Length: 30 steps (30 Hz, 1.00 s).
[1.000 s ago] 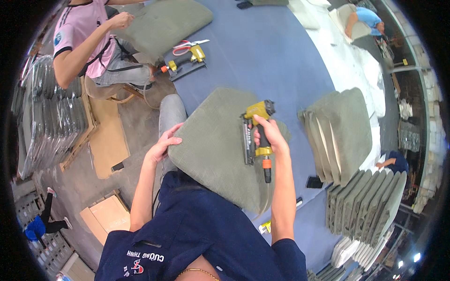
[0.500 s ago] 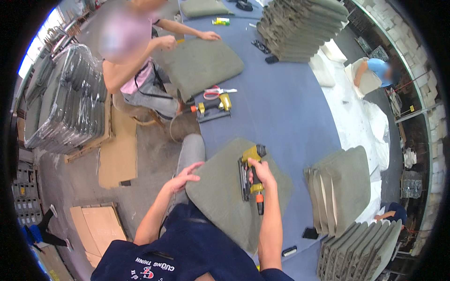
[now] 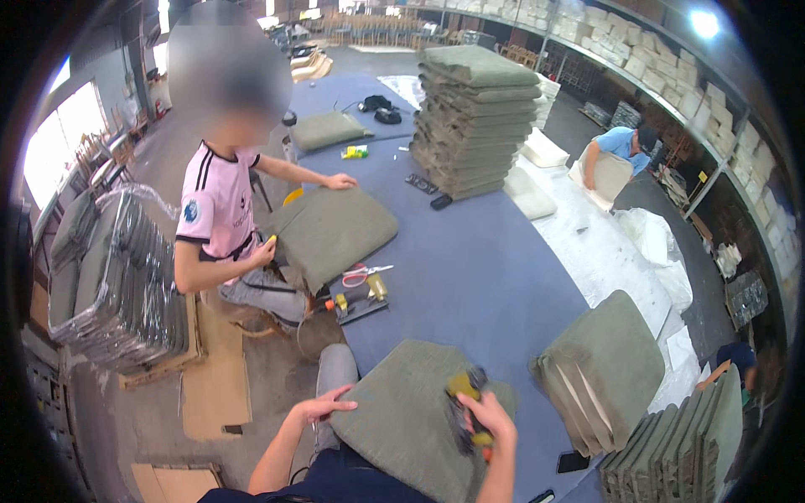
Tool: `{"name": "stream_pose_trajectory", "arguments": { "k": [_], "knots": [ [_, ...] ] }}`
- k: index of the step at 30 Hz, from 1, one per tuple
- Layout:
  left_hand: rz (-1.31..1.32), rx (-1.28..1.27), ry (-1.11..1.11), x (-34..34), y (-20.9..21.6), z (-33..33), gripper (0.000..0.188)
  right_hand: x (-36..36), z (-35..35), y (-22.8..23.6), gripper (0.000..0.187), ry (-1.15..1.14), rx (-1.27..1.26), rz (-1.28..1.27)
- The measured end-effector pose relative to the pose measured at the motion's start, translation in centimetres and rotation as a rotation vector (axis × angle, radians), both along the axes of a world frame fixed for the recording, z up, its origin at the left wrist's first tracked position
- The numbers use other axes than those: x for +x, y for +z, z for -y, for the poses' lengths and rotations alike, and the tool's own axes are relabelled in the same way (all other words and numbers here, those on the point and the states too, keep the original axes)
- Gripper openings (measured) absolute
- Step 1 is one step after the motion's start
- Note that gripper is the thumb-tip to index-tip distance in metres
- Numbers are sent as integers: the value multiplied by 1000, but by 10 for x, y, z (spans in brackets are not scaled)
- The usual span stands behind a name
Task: The person folds and staples green fabric-covered cushions at a work table. They repeatedly fold the fabric edges and use a staple gun to secure them, stacking finished cushions on the table. A coworker performs similar tasks nearby.
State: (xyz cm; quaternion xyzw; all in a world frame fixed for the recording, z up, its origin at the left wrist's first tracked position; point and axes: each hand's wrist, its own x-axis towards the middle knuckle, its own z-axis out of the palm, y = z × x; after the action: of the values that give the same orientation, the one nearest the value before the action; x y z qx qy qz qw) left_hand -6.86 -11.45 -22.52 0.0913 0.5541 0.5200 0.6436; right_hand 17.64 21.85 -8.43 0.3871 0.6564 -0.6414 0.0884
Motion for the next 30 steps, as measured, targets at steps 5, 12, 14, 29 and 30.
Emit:
{"name": "stream_pose_trajectory", "arguments": {
  "k": [5,12,14,29,30],
  "knots": [
    [113,21,-216,-19,-45,-2,100,180,-6,-7,37,-237,506,294],
    [80,-115,-453,-43,-16,-48,94,305,62,-110,71,-526,733,574],
    [76,-112,-441,-51,-35,-48,93,303,77,-130,57,-583,697,626],
    [118,-35,300,28,-23,-23,93,182,54,-115,47,-825,-123,63],
    [293,9,328,32,-30,-21,97,179,50,-124,47,-804,-122,62]
  ]
}}
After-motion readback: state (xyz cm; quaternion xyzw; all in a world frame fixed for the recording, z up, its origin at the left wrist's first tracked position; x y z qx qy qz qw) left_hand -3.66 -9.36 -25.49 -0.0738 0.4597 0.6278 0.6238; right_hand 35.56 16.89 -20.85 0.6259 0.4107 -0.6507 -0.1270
